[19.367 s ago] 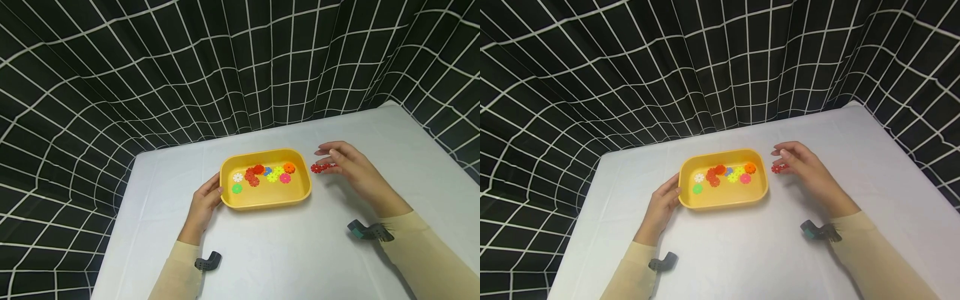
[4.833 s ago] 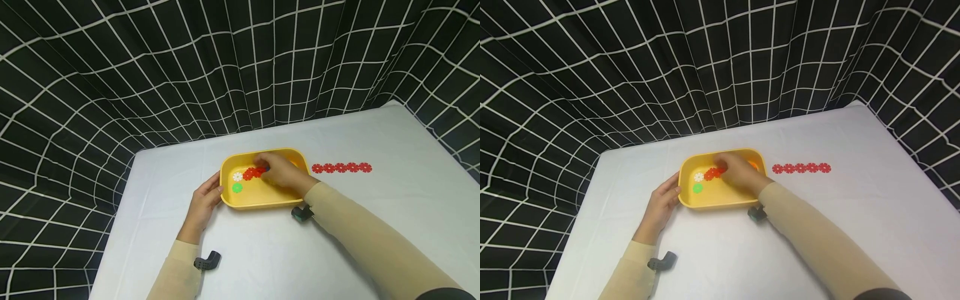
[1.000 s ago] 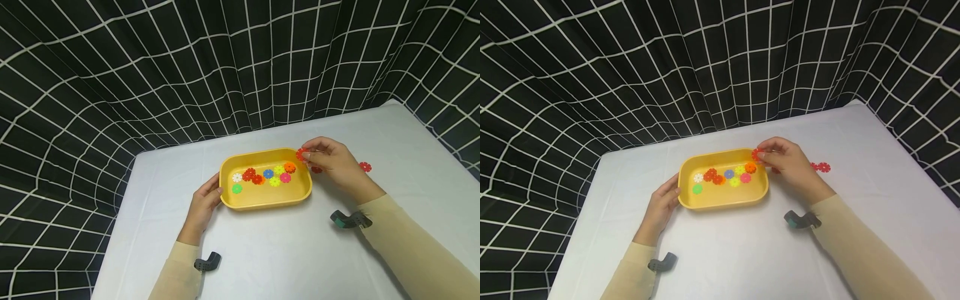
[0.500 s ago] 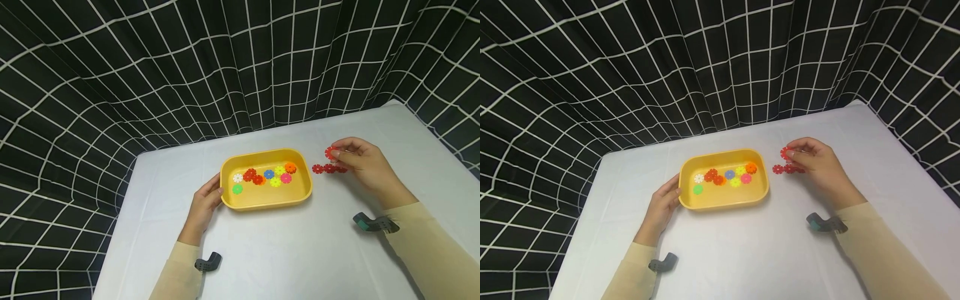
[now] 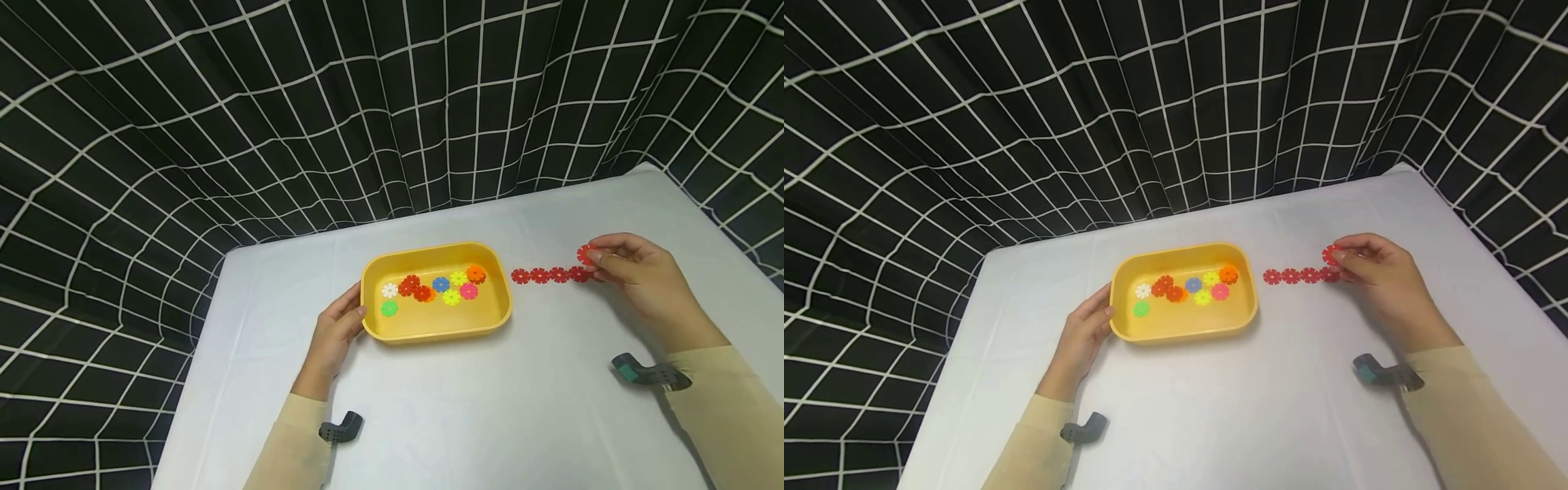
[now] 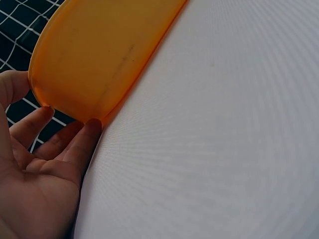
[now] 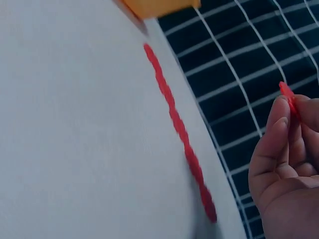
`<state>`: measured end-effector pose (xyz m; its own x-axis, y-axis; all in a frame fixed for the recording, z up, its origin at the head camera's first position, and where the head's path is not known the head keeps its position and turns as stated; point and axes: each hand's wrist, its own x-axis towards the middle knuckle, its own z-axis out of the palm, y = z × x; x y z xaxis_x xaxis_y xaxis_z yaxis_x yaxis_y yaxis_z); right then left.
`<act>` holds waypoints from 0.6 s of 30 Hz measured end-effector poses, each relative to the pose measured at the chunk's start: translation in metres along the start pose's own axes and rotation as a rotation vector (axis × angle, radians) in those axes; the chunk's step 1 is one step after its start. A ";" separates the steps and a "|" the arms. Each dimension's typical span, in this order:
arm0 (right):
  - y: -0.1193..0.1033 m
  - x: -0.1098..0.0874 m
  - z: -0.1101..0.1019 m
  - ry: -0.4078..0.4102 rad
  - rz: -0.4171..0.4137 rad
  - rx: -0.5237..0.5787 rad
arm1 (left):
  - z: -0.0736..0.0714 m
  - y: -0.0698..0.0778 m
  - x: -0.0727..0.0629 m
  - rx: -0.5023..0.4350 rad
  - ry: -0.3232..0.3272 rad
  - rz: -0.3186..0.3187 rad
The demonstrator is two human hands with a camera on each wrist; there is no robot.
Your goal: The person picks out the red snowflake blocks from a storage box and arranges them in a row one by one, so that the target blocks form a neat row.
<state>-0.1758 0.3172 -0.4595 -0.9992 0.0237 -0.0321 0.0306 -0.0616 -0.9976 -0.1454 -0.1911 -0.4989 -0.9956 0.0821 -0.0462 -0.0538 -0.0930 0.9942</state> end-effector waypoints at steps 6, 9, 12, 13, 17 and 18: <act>0.008 0.000 -0.017 0.064 0.021 0.014 | 0.000 0.000 0.000 -0.009 0.004 -0.006; 0.012 0.001 -0.026 0.103 0.046 -0.082 | 0.001 0.001 -0.001 -0.007 0.005 -0.009; 0.017 0.003 -0.035 0.147 0.068 -0.221 | 0.001 0.001 -0.001 -0.004 0.005 -0.003; 0.018 0.004 -0.037 0.160 0.076 -0.276 | 0.001 0.001 -0.001 0.000 0.003 0.000; 0.024 0.003 -0.046 0.204 0.110 -0.418 | 0.000 0.000 -0.001 -0.004 -0.011 0.012; 0.025 0.002 -0.047 0.212 0.117 -0.442 | 0.000 0.000 -0.001 -0.001 -0.013 0.013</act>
<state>-0.1759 0.3629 -0.4873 -0.9627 0.2465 -0.1115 0.1960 0.3514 -0.9155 -0.1445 -0.1908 -0.4986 -0.9951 0.0938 -0.0317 -0.0406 -0.0950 0.9947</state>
